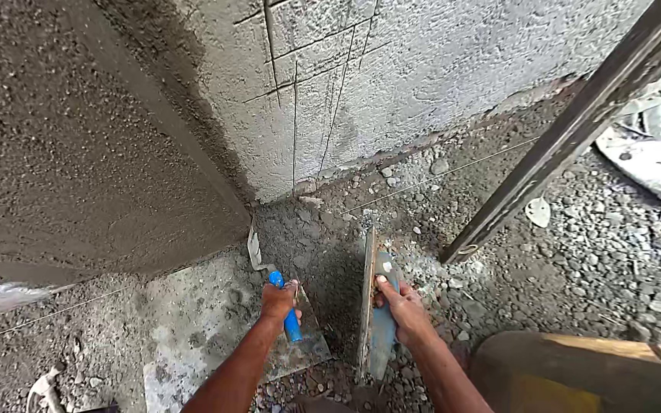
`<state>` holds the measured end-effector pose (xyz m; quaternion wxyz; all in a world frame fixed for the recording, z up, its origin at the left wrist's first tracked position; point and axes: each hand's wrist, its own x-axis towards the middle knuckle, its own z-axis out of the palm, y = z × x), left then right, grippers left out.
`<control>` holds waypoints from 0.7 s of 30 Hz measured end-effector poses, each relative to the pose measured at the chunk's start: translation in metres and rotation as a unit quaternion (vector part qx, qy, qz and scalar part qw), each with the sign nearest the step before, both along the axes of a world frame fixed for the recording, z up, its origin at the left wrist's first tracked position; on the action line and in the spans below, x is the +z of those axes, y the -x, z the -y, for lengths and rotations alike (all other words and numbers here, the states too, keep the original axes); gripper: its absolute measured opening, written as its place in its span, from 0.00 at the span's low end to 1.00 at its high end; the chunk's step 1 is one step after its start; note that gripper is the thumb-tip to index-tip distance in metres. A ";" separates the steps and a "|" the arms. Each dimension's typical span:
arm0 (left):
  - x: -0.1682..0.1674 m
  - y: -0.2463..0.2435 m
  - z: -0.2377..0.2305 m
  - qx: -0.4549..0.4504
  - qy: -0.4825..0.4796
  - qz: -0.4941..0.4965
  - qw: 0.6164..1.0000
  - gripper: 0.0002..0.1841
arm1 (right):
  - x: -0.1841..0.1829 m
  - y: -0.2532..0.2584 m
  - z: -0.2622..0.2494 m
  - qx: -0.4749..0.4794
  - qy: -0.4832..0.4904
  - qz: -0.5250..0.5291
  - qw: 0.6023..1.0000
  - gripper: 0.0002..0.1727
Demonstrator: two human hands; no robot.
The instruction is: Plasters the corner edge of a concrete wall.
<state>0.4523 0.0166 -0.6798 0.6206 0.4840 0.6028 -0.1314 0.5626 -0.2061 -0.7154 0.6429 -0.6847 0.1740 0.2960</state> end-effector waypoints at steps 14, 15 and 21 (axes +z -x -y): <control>0.023 0.133 -0.026 -0.292 -0.134 -0.089 0.943 0.36 | 0.005 0.028 -0.051 -0.041 -0.116 -0.106 0.987 0.15; 0.023 0.138 -0.024 -0.298 -0.150 -0.092 0.938 0.35 | 0.011 0.031 -0.048 -0.051 -0.112 -0.103 0.987 0.17; 0.038 0.096 -0.020 -0.311 -0.188 -0.077 0.928 0.34 | 0.033 0.046 -0.059 -0.054 -0.065 -0.039 0.996 0.15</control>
